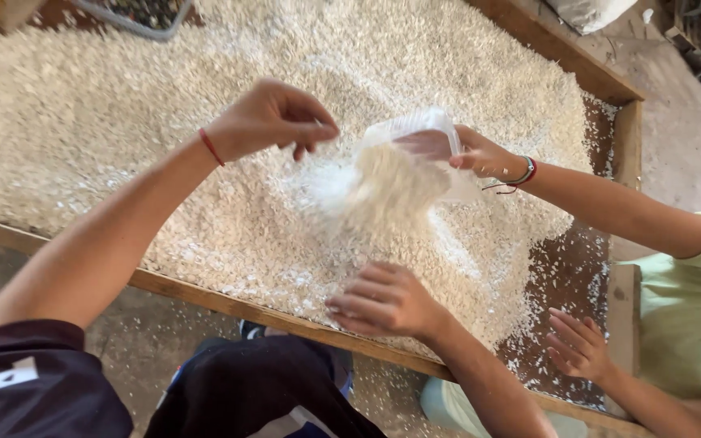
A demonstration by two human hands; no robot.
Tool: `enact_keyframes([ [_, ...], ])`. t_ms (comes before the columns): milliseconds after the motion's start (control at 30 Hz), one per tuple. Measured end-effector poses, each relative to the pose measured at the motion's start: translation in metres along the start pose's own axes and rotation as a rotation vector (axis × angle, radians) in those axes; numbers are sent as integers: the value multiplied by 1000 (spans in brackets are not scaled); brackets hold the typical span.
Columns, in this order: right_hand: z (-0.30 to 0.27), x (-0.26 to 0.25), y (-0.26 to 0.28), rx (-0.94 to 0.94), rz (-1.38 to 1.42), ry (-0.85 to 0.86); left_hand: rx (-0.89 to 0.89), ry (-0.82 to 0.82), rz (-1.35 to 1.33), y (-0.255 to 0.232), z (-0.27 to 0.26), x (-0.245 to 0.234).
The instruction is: The person sorts through a large pile of white rice spread on a wooden tray, picking out small dark impurities by hand and placing them into a small plastic container. Another person is also seen sorting the rice in the background.
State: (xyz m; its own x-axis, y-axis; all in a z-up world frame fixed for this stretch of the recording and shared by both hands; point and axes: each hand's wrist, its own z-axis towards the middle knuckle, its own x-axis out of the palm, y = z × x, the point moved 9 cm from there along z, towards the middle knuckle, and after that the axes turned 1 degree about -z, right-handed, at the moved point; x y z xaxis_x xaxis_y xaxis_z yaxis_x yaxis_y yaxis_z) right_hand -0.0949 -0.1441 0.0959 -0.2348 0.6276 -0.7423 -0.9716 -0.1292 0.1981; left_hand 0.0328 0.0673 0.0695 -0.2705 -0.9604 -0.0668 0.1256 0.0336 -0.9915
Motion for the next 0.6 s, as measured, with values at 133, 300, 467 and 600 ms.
enact_keyframes([
  [133, 10, 4, 17, -161, 37, 217, 69, -259, 30, -16, -6, -38],
  [300, 25, -10, 23, -143, 31, 182, 150, -481, 156, -35, -22, -105],
  [467, -4, 12, 10, -133, 24, 244, 396, -995, 862, -35, -72, -206],
  [600, -12, 17, 12, -121, 70, 284, 78, -1067, 1133, 13, -88, -232],
])
